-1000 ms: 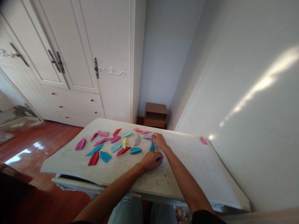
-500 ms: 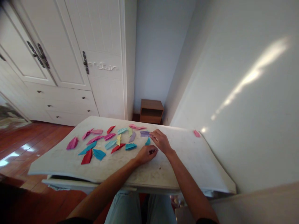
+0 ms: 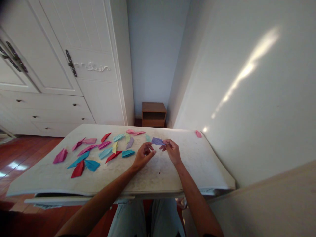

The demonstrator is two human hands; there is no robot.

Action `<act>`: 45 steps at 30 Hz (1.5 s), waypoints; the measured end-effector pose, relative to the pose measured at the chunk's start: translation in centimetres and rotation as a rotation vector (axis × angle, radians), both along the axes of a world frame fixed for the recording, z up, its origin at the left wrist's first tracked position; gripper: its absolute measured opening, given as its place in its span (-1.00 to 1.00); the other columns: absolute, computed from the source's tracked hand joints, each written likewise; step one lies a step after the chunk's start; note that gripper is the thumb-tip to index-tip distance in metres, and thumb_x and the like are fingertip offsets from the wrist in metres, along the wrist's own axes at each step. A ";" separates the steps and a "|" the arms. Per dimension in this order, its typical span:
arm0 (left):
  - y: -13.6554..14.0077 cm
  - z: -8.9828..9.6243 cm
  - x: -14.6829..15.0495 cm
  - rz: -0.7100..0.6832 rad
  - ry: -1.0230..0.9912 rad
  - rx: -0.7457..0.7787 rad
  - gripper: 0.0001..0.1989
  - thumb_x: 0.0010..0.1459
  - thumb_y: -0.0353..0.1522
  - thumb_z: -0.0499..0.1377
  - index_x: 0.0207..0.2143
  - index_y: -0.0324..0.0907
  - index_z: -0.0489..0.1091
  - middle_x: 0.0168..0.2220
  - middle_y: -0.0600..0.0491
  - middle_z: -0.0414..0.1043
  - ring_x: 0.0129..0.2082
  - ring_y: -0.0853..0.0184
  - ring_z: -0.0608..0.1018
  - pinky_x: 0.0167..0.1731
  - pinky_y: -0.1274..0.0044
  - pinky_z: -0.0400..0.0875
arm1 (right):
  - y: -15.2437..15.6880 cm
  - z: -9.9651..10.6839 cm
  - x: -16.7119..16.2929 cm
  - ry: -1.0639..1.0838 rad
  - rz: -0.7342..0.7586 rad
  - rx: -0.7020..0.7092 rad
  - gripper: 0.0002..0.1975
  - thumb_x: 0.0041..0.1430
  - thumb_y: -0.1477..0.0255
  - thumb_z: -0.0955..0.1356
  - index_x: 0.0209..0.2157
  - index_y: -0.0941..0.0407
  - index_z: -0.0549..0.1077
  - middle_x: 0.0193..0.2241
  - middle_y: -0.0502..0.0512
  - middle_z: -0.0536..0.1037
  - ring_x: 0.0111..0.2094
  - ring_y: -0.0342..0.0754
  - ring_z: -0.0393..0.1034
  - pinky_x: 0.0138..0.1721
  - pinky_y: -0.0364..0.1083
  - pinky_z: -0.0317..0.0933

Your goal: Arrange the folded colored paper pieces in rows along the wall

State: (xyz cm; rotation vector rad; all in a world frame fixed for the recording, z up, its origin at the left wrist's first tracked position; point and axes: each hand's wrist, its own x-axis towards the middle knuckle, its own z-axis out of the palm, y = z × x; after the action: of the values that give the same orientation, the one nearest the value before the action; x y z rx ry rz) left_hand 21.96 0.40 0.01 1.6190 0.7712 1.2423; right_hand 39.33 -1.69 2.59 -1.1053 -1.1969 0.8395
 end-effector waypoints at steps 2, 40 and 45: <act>0.1 0.0 0.1 0.022 -0.019 -0.009 -0.48 0.03 -0.23 0.28 0.01 -0.21 0.24 -0.28 0.04 0.42 -0.54 0.51 0.36 -0.54 0.64 0.27 | -0.1 -0.3 0.2 0.035 0.066 -0.068 -0.64 0.05 0.10 0.42 -0.35 0.13 0.46 -0.56 0.00 0.51 -0.60 -0.13 0.37 -0.48 -0.09 0.32; -0.5 0.9 0.5 -0.055 0.093 -0.145 -0.51 0.14 0.00 0.08 -0.56 -0.23 0.39 -0.69 0.16 0.24 -0.68 0.49 0.31 -0.61 0.63 0.19 | -0.7 -2.0 -1.1 0.067 0.072 -0.109 -0.62 0.06 0.04 0.39 -0.43 0.10 0.46 -0.61 -0.02 0.45 -0.56 -0.12 0.33 -0.47 -0.13 0.23; -0.4 0.9 0.6 -0.050 0.049 -0.176 -0.53 0.12 0.01 0.11 -0.54 -0.23 0.36 -0.61 0.14 0.33 -0.68 0.51 0.33 -0.65 0.65 0.19 | -0.7 -2.1 -1.0 0.043 0.094 -0.115 -0.63 0.07 0.05 0.39 -0.44 0.11 0.47 -0.63 -0.02 0.45 -0.57 -0.13 0.31 -0.48 -0.14 0.21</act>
State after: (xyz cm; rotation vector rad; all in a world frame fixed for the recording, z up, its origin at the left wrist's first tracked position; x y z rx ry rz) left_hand 22.55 0.00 0.88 1.5206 0.8411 1.0719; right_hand 38.35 -2.43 0.50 -1.1252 -1.1837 1.0104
